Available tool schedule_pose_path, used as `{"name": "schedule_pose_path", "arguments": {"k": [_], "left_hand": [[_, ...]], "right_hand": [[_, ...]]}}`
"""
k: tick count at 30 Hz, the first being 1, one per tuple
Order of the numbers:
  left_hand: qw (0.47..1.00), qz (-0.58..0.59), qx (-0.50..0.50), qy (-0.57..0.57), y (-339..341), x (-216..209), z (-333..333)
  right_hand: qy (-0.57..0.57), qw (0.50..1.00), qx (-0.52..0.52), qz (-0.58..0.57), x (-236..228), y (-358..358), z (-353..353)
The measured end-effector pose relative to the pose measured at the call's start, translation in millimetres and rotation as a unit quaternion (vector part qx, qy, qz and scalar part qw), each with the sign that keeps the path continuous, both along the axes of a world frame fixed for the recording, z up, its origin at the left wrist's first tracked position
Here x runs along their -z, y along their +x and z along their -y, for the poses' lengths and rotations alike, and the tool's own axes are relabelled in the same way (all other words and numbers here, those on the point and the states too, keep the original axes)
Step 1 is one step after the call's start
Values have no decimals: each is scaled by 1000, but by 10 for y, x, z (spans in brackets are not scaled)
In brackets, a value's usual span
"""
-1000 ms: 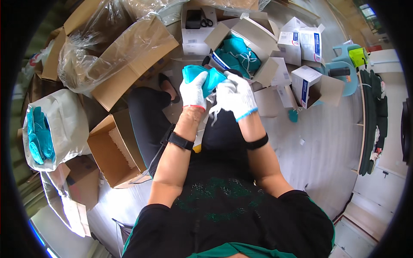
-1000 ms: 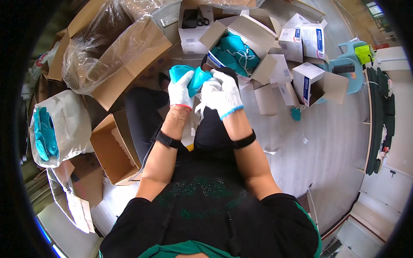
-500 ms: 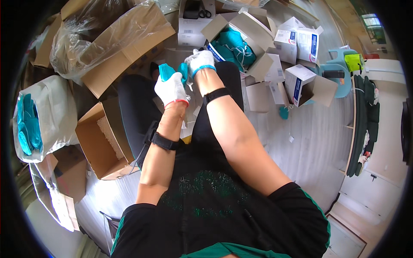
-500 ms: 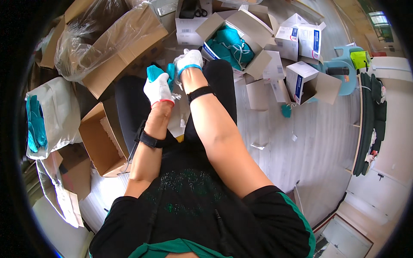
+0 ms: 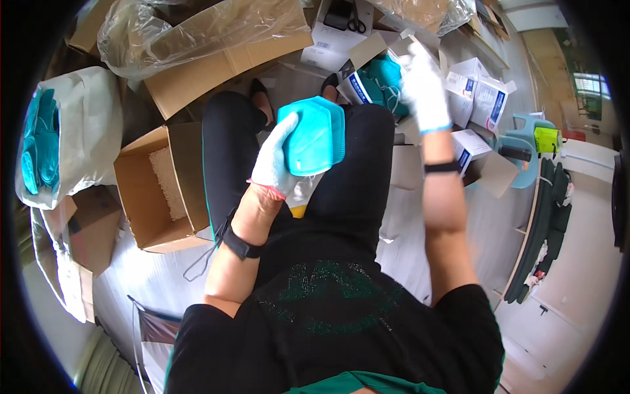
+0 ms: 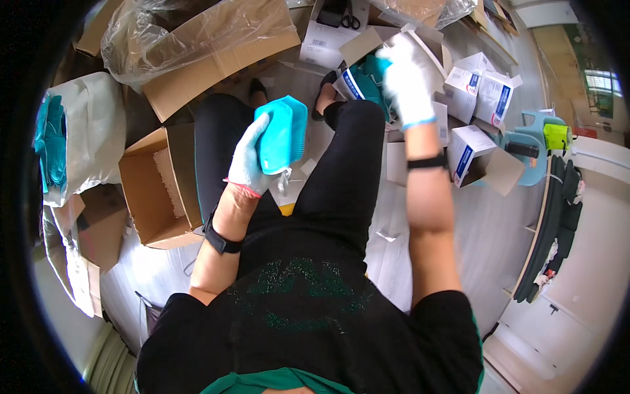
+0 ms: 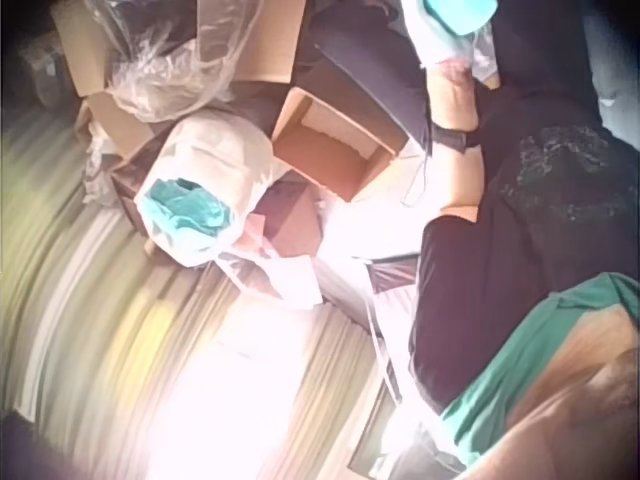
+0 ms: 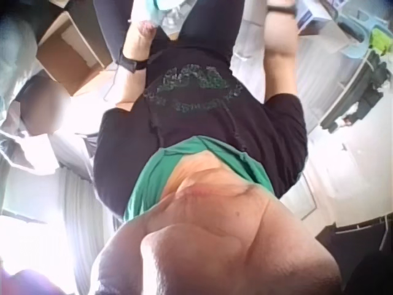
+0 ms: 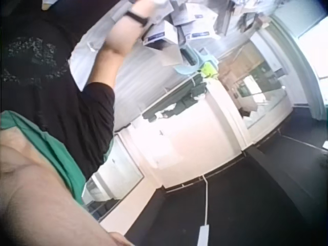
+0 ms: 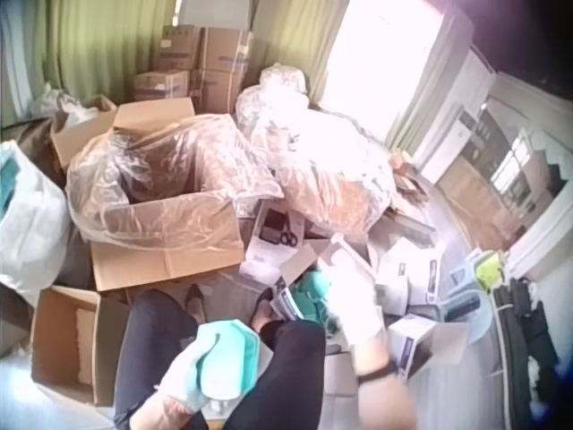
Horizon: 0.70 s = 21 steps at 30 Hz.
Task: Packing teal-colored face masks into cardboard boxes.
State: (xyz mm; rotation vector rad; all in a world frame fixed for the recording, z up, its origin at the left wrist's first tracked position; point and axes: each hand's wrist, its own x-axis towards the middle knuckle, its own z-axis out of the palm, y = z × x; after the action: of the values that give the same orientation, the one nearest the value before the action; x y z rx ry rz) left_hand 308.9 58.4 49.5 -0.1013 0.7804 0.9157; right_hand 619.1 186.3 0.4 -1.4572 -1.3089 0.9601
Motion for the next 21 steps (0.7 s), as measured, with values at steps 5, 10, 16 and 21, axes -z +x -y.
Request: {"name": "schedule_pose_path", "arguments": {"k": [5,10,16,21], "left_hand": [[938,312,146,30,188,464,-64],[971,-117,28,205,-6,648,9],[916,-309,-106,234,121,560,-257],[880,-337,-273,194,165,555,-543]], "right_hand": [[-123,920,-167,-331,-149,-1297,1055],[-157,962,10,-222,-177,-1252,1023],[-114,985,-28,-128,-220,-1358,960],[-297,865,-144,-377,10,-1482,1201]]}}
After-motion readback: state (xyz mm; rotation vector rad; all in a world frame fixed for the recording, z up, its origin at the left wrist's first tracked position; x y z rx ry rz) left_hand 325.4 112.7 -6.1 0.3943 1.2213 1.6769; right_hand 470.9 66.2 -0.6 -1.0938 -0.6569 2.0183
